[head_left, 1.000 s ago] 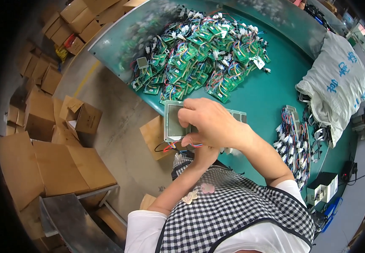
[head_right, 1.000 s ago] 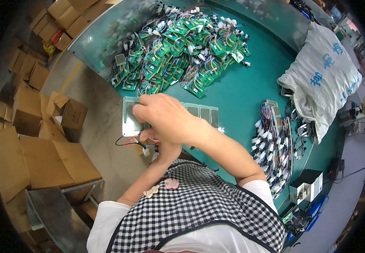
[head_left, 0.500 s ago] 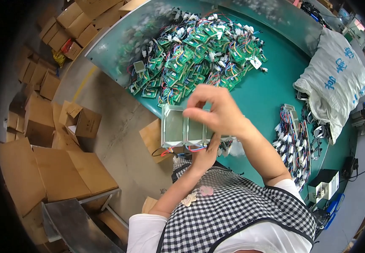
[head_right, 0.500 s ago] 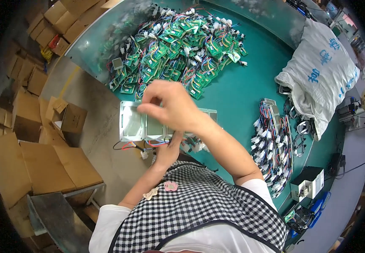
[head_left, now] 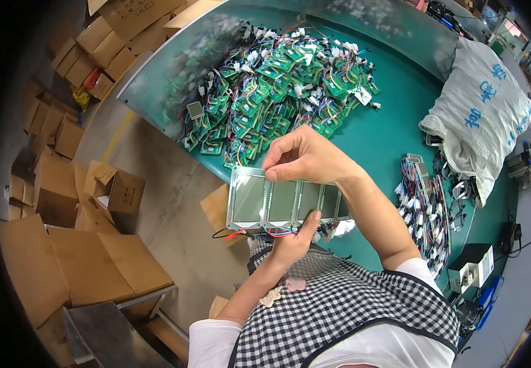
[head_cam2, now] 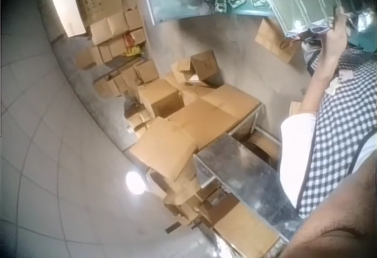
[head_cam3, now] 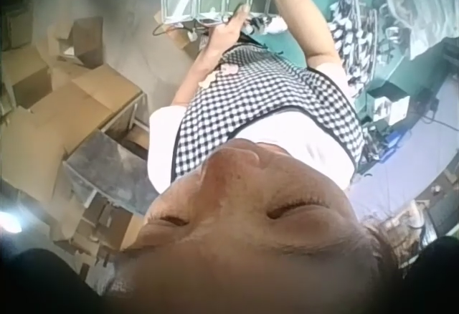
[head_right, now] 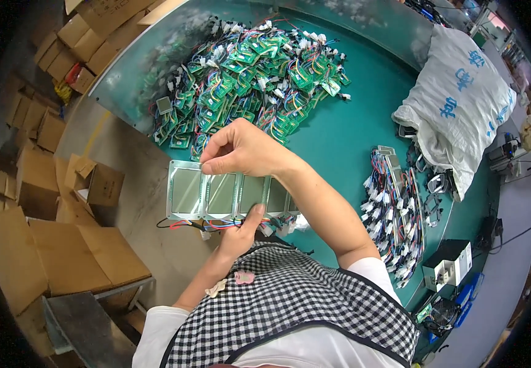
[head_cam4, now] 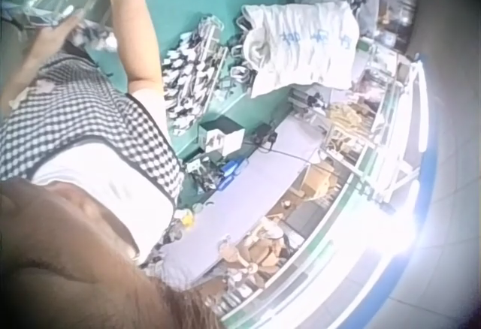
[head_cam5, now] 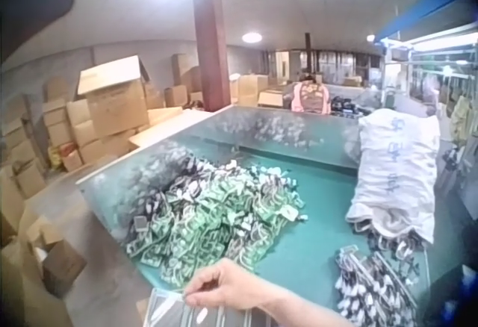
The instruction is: The person peels protective plastic film from LCD screens attached to circuit boards by hand.
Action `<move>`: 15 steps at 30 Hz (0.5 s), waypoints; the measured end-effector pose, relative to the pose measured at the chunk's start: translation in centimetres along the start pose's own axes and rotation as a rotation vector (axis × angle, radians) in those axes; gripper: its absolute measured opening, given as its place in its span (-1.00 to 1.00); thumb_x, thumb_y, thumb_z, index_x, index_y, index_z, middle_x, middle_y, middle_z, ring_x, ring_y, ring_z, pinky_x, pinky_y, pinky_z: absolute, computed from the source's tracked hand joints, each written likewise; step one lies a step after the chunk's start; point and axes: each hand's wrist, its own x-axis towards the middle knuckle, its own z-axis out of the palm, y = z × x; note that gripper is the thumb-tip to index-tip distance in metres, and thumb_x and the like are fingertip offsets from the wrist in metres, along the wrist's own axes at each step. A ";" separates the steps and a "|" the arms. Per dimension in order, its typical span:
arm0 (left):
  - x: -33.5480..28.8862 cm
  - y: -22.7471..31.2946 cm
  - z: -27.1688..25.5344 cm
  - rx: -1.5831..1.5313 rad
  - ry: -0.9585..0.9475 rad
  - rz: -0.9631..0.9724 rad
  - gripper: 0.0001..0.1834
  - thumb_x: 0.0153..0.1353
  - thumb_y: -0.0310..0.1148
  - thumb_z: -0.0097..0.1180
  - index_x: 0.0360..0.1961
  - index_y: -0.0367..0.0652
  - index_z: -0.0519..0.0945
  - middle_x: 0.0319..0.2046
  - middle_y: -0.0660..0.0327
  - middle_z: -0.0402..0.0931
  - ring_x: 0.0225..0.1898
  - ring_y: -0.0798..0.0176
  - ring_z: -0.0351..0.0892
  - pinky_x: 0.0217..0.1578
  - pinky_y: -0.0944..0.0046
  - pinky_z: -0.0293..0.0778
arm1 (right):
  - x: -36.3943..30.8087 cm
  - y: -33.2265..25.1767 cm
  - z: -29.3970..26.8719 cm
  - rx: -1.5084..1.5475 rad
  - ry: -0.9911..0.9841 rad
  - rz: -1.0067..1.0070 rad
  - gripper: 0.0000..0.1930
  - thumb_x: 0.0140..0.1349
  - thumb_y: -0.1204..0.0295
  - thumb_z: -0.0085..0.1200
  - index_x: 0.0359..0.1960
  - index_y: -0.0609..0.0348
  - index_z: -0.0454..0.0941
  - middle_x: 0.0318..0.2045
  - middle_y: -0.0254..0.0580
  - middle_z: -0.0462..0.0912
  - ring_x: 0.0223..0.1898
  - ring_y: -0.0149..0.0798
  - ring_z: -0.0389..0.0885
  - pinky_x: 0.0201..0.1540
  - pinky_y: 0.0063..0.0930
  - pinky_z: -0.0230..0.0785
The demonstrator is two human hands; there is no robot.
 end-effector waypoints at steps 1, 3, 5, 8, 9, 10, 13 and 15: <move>0.0 0.1 0.0 0.010 -0.017 0.017 -0.84 0.12 -0.44 0.01 -0.34 -0.35 0.49 -0.45 0.26 0.48 -0.45 0.41 0.42 -0.40 0.39 0.37 | 0.0 0.0 0.0 0.000 0.000 0.000 -0.87 -0.09 0.49 0.20 -0.48 0.26 0.56 -0.58 -0.39 0.54 -0.54 -0.59 0.42 -0.47 -0.72 0.28; 0.0 0.0 -0.1 0.009 -0.020 0.021 -0.84 0.12 -0.44 0.01 -0.34 -0.35 0.49 -0.44 0.25 0.47 -0.45 0.41 0.42 -0.39 0.38 0.37 | 0.1 0.1 0.0 0.059 0.001 0.006 -0.88 -0.09 0.50 0.20 -0.49 0.26 0.56 -0.60 -0.40 0.54 -0.56 -0.60 0.41 -0.47 -0.72 0.28; 0.1 0.1 -0.1 0.008 -0.024 0.025 -0.84 0.12 -0.44 0.01 -0.33 -0.35 0.49 -0.44 0.25 0.47 -0.44 0.41 0.41 -0.39 0.38 0.37 | 0.1 0.2 -0.1 0.057 0.002 0.001 -0.88 -0.09 0.50 0.20 -0.50 0.26 0.56 -0.60 -0.40 0.54 -0.56 -0.59 0.41 -0.47 -0.72 0.27; 0.2 0.2 0.0 -0.002 -0.028 0.026 -0.83 0.13 -0.43 0.01 -0.32 -0.35 0.48 -0.42 0.25 0.47 -0.43 0.41 0.41 -0.38 0.39 0.37 | 0.2 0.2 0.1 0.052 0.018 0.003 -0.88 -0.11 0.50 0.21 -0.50 0.25 0.57 -0.61 -0.38 0.54 -0.56 -0.58 0.43 -0.47 -0.71 0.28; 0.1 0.0 0.0 -0.005 -0.028 0.038 -0.82 0.13 -0.43 0.00 -0.31 -0.35 0.48 -0.41 0.25 0.47 -0.43 0.41 0.41 -0.38 0.39 0.37 | 0.2 0.1 0.1 0.050 0.031 0.010 -0.88 -0.13 0.49 0.21 -0.51 0.24 0.58 -0.62 -0.36 0.55 -0.57 -0.57 0.44 -0.47 -0.70 0.29; 0.1 -0.1 0.0 -0.008 -0.026 0.049 -0.82 0.13 -0.43 0.00 -0.31 -0.35 0.48 -0.41 0.25 0.47 -0.43 0.41 0.41 -0.37 0.39 0.37 | 0.2 0.1 0.2 0.050 0.030 0.011 -0.88 -0.13 0.49 0.21 -0.51 0.24 0.58 -0.62 -0.36 0.55 -0.57 -0.57 0.44 -0.47 -0.70 0.29; -0.1 0.0 -0.1 -0.027 -0.047 -0.002 -0.80 0.14 -0.41 -0.01 -0.29 -0.36 0.48 -0.39 0.25 0.48 -0.41 0.42 0.42 -0.36 0.40 0.37 | 0.1 -0.3 0.3 0.075 0.040 0.029 -0.88 -0.13 0.50 0.21 -0.52 0.24 0.58 -0.62 -0.36 0.55 -0.56 -0.57 0.44 -0.47 -0.70 0.29; -0.1 0.0 -0.3 -0.028 -0.067 -0.016 -0.79 0.14 -0.40 -0.01 -0.29 -0.36 0.48 -0.38 0.25 0.48 -0.41 0.42 0.42 -0.35 0.40 0.37 | 0.0 -0.4 0.3 0.082 0.052 0.029 -0.88 -0.13 0.50 0.21 -0.52 0.24 0.58 -0.62 -0.37 0.55 -0.56 -0.57 0.44 -0.46 -0.70 0.28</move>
